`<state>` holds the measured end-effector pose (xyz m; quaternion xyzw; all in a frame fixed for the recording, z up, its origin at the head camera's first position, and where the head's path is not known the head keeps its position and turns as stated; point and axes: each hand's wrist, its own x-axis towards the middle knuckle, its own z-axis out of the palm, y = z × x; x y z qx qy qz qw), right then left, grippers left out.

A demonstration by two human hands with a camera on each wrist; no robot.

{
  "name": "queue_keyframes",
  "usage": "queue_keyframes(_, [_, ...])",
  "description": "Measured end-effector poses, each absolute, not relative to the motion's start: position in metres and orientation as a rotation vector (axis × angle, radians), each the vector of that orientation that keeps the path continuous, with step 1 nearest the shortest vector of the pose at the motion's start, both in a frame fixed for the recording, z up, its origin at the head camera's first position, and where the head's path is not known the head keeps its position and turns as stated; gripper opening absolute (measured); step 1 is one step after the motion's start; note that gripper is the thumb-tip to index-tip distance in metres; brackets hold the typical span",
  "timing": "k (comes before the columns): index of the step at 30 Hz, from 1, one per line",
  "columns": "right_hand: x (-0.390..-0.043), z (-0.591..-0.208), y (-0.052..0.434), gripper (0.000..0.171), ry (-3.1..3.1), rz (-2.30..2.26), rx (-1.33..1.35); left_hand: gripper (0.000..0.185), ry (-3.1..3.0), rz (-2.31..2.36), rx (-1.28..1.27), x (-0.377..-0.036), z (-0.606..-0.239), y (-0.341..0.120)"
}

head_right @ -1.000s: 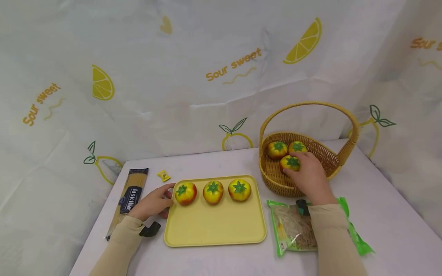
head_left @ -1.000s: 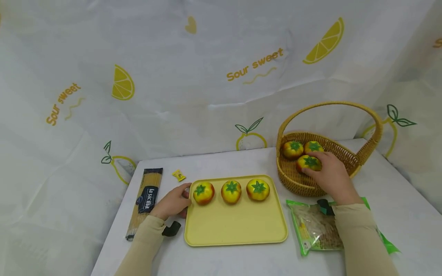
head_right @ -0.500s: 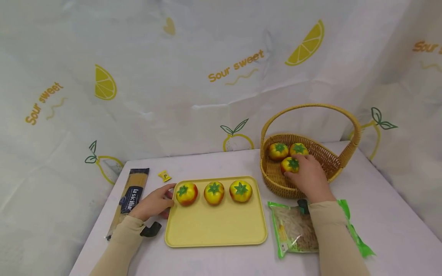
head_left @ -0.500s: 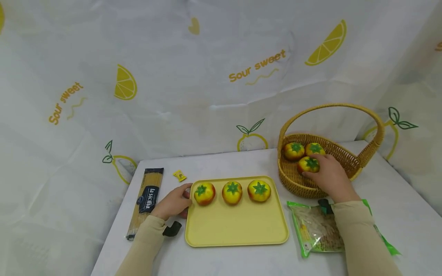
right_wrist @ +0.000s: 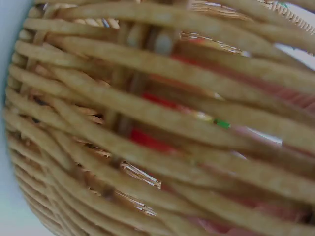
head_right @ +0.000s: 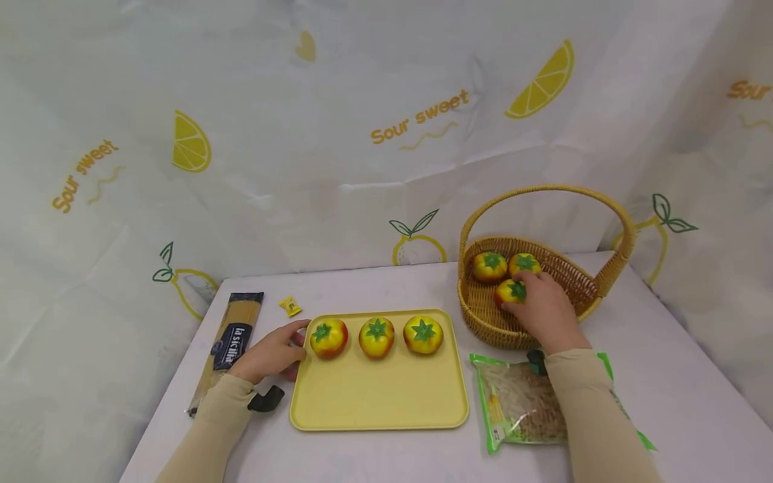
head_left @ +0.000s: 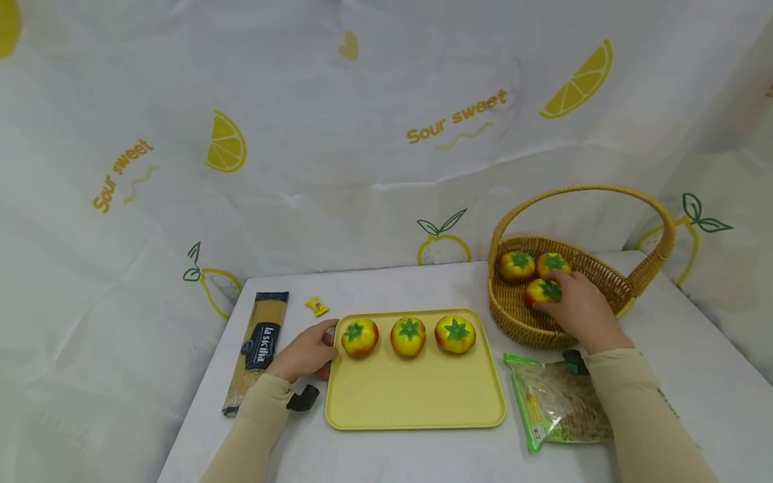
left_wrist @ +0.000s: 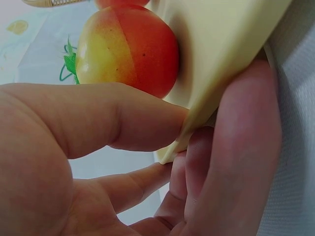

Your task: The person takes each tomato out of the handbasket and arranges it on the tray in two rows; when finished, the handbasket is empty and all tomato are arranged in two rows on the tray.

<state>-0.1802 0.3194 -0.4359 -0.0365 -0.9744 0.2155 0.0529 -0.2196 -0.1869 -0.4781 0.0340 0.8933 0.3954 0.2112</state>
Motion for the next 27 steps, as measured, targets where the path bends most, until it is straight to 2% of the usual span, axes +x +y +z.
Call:
queue_keyframes(7, [-0.178, -0.435, 0.317, 0.069, -2.974, 0.64, -0.088, 0.069, 2.502, 1.068, 0.102, -0.22, -0.482, -0.19])
queue_keyframes(16, [-0.167, -0.412, 0.301, 0.072, -2.916, 0.641, -0.027, 0.067, 2.494, 1.083, 0.108, -0.22, -0.479, -0.188])
queue_keyframes(27, [-0.149, -0.381, 0.244, 0.063, -2.823, 0.713, 0.193, 0.066, 2.458, 1.151, 0.108, -0.222, -0.477, -0.189])
